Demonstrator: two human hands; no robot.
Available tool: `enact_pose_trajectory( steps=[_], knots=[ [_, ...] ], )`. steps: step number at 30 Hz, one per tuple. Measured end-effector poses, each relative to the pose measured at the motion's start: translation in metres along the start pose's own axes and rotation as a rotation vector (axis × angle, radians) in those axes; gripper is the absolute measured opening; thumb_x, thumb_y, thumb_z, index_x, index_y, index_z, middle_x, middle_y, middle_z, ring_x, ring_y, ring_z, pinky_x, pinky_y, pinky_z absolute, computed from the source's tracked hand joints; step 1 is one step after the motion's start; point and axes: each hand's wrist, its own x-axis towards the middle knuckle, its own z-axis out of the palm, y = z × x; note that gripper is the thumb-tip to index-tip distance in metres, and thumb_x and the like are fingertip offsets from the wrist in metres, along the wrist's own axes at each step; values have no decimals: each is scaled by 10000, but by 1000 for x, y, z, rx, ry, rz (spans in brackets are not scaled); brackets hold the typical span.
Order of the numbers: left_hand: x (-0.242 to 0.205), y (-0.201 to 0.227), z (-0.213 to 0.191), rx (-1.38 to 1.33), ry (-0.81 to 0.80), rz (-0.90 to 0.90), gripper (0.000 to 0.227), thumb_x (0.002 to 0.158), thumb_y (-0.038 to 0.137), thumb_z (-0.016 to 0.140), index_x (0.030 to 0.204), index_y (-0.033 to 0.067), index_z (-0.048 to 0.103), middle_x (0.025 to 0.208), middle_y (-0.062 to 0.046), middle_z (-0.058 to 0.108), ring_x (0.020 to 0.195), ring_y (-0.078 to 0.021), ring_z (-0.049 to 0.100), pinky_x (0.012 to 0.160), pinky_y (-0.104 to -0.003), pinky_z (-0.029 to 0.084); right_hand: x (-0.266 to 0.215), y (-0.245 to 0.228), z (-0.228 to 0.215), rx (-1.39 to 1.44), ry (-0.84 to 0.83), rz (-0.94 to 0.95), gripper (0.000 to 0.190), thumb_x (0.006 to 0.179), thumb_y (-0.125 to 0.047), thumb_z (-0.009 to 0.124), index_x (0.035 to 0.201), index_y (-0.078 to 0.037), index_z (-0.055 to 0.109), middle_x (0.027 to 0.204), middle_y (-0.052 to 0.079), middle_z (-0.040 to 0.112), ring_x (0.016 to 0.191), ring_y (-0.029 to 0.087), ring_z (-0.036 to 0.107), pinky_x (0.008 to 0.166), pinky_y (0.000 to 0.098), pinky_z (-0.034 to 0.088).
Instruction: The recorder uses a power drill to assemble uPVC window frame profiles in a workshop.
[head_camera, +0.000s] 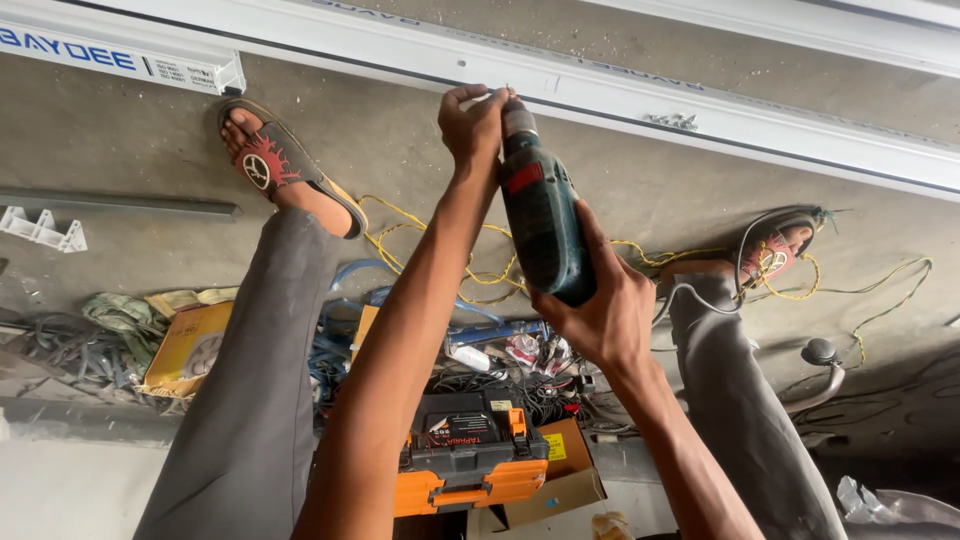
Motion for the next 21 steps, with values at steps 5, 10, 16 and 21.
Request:
enact_pose_trajectory(
  steps=[5, 10, 16, 21],
  knots=[
    [26, 3, -18, 105, -173, 141, 290, 859, 55, 750, 1072, 43, 554, 997, -208, 767, 889, -273, 724, 809, -380, 598, 22, -10, 11, 8, -19, 20, 991, 684, -313, 816, 1558, -73, 413, 1111, 215, 755, 844, 342, 777, 815, 432, 634],
    [61, -18, -30, 378, -425, 700, 378, 896, -114, 476, 1194, 112, 412, 1136, -206, 723, 1082, -339, 761, 871, -410, 625, 28, -15, 20, 34, -18, 28, 1005, 668, -297, 814, 1557, -55, 413, 1088, 210, 761, 831, 325, 786, 811, 413, 642],
    [61, 12, -36, 722, -532, 670, 460, 854, -83, 575, 1209, 138, 381, 1187, -254, 716, 1057, -414, 720, 840, -449, 616, 34, -24, 29, 8, -11, 43, 948, 735, -344, 811, 1548, -50, 422, 1043, 209, 767, 802, 325, 785, 778, 415, 645],
    [71, 11, -34, 797, -557, 727, 491, 834, -23, 678, 1180, 143, 373, 1162, -223, 746, 1004, -416, 730, 825, -471, 601, 40, -34, 30, -34, -24, 76, 930, 734, -354, 817, 1531, -61, 438, 1009, 206, 771, 781, 334, 782, 742, 427, 640]
  ],
)
